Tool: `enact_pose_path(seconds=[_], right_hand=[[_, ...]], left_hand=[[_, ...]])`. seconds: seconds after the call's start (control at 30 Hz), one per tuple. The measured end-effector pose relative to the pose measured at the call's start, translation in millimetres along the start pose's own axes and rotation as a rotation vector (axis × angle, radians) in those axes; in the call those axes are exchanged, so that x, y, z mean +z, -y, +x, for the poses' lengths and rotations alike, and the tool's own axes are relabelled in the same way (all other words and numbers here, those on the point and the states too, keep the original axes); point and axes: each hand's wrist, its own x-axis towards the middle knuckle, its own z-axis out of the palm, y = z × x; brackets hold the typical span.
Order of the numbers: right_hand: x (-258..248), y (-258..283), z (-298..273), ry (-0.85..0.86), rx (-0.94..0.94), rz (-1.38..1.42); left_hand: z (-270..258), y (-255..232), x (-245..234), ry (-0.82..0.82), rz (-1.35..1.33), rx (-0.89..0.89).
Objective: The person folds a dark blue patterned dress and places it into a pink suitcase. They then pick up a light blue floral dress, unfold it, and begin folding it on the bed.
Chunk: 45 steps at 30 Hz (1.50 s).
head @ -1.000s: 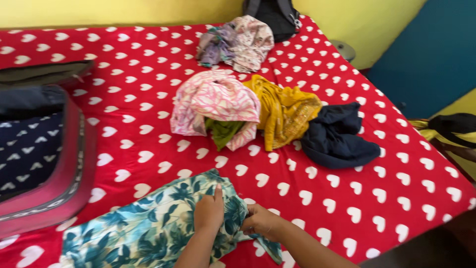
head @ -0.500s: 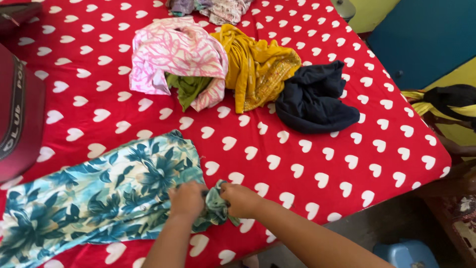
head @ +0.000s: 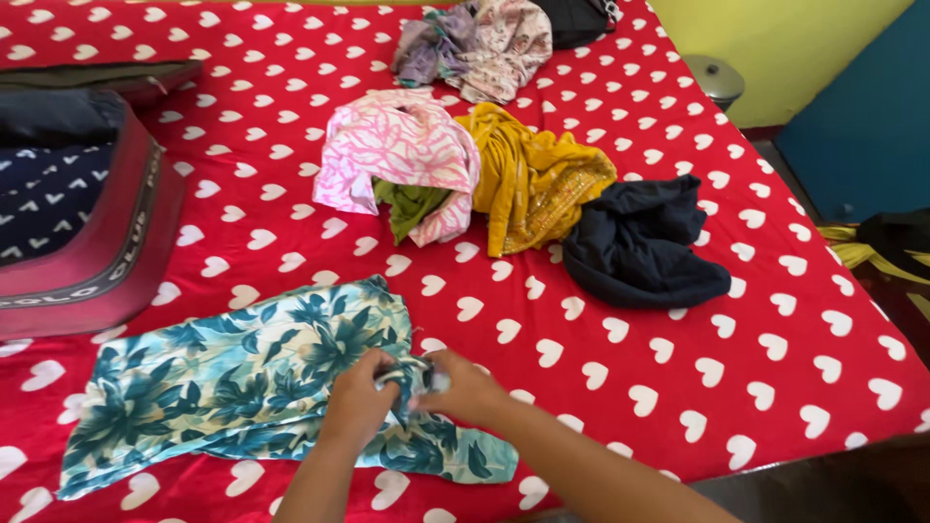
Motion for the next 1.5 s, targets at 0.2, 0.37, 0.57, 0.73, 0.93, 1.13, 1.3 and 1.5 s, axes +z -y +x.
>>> enact_pose_path(seconds=[0.2, 0.37, 0.57, 0.73, 0.93, 1.13, 1.3, 1.5], right_hand=[[31.6, 2.4, 14.7, 0.003, 0.066, -0.295], [-33.1, -26.5, 23.1, 0.267, 0.234, 0.411], [-71.4, 3.7, 37.7, 0.234, 0.314, 0.598], [-40.9, 67.5, 107.6, 0.197, -0.162, 0.088], [26.1, 161.3, 121.3, -0.589, -0.723, -0.663], [52.2, 117.6, 113.0, -0.053, 0.011, -0.527], [60.0, 71.5, 115.0, 0.095, 0.299, -0.478], [59.1, 63.4, 132.3, 0.189, 0.127, -0.666]], left_hand=[[-1.6, -20.1, -26.4, 0.079, 0.074, -0.061], [1.3, -15.7, -38.5, 0.322, 0.57, -0.16], [12.2, 44.5, -38.5, 0.572, 0.561, -0.281], [24.1, 124.0, -39.0, 0.499, 0.096, -0.246], [27.5, 149.8, -45.1, 0.582, -0.637, -0.459], [34.6, 136.3, -70.4, 0.457, -0.595, -0.943], [39.7, 166.5, -55.9, 0.357, -0.685, -0.913], [56.9, 156.3, -69.5, -0.212, -0.267, -0.775]])
